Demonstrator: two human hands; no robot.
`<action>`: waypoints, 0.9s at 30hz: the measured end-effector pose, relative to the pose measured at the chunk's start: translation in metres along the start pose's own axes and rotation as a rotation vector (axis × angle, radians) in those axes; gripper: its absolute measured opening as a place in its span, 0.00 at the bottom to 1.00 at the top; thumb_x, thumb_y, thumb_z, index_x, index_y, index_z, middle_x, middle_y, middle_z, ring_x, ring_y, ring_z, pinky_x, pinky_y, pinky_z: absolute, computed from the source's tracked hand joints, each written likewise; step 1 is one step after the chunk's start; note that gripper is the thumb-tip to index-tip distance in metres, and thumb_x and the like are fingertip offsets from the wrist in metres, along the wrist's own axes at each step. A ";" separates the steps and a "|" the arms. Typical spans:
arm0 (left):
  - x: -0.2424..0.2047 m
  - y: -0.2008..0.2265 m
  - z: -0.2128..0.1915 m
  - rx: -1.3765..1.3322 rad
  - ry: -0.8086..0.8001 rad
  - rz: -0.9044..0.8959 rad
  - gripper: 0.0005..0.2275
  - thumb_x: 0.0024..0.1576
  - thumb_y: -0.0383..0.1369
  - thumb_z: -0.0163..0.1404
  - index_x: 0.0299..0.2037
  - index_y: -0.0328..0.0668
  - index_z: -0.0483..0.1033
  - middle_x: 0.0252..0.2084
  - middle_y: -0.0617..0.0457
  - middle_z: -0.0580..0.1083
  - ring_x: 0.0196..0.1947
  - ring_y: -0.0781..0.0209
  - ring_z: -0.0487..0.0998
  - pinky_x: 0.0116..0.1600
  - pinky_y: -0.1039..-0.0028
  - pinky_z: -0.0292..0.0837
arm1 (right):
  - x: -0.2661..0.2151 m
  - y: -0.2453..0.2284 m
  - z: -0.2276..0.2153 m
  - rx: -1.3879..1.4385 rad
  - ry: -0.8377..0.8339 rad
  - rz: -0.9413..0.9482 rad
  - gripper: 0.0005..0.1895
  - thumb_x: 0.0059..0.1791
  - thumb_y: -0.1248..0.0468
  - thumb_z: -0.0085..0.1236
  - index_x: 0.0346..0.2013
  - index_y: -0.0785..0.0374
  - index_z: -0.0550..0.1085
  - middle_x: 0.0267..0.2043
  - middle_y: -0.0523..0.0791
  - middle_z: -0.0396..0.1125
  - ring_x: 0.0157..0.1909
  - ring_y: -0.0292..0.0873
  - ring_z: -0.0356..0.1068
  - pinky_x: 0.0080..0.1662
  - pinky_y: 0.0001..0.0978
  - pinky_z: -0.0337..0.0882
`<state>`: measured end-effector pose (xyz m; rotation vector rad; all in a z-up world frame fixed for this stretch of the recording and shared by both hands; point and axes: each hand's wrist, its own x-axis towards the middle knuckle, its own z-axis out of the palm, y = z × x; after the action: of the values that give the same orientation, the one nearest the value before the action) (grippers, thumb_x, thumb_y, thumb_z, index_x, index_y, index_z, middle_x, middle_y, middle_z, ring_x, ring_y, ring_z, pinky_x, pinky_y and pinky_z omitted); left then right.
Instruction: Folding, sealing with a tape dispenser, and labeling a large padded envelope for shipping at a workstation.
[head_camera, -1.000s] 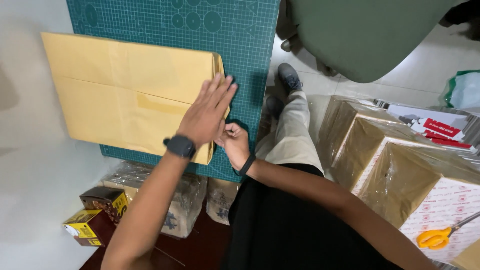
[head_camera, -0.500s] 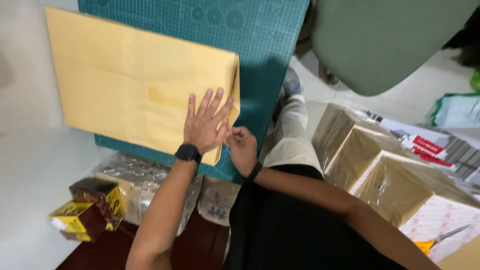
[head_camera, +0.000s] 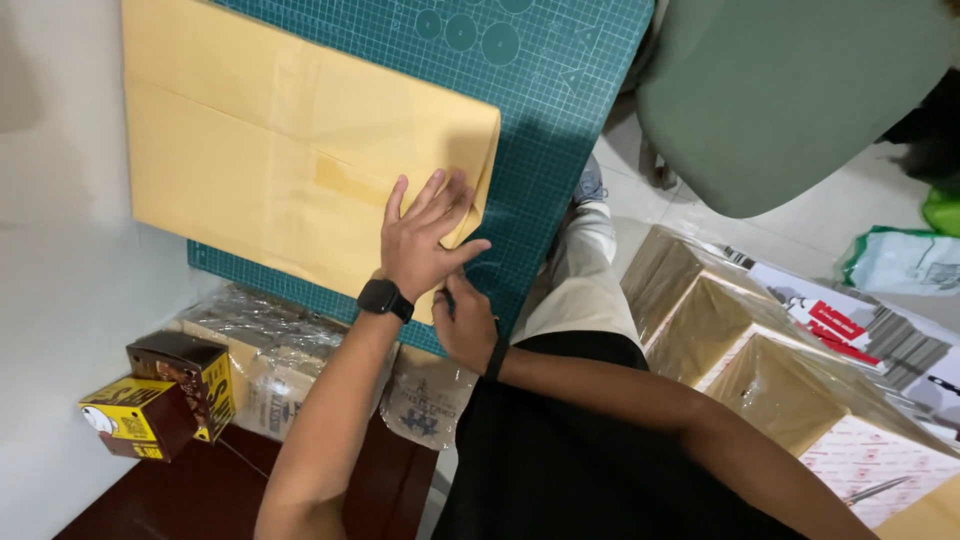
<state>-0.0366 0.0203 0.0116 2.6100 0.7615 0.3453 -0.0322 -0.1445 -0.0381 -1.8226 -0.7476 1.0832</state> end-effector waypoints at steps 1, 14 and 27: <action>0.002 0.006 -0.005 -0.001 0.003 0.000 0.29 0.56 0.62 0.56 0.63 0.61 0.76 0.68 0.62 0.71 0.72 0.60 0.65 0.77 0.54 0.41 | 0.002 -0.018 -0.011 -0.003 0.001 -0.002 0.09 0.52 0.65 0.52 0.45 0.62 0.75 0.39 0.54 0.75 0.44 0.57 0.77 0.39 0.39 0.75; 0.019 0.021 0.014 0.517 0.011 0.061 0.12 0.56 0.46 0.57 0.29 0.53 0.71 0.24 0.62 0.63 0.23 0.61 0.71 0.28 0.72 0.67 | 0.004 -0.027 -0.014 0.086 -0.186 0.043 0.27 0.53 0.66 0.44 0.68 0.69 0.64 0.65 0.61 0.63 0.62 0.66 0.66 0.57 0.55 0.72; 0.026 -0.023 -0.002 0.088 0.036 0.172 0.08 0.64 0.47 0.52 0.49 0.68 0.81 0.49 0.59 0.70 0.54 0.54 0.72 0.61 0.59 0.62 | 0.011 -0.100 -0.051 -0.410 -0.163 -0.297 0.45 0.45 0.65 0.54 0.68 0.91 0.49 0.63 0.87 0.46 0.53 0.79 0.68 0.54 0.57 0.75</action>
<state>-0.0270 0.0530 0.0061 2.7676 0.5766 0.4184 0.0121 -0.1100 0.0603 -1.8871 -1.3730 0.9352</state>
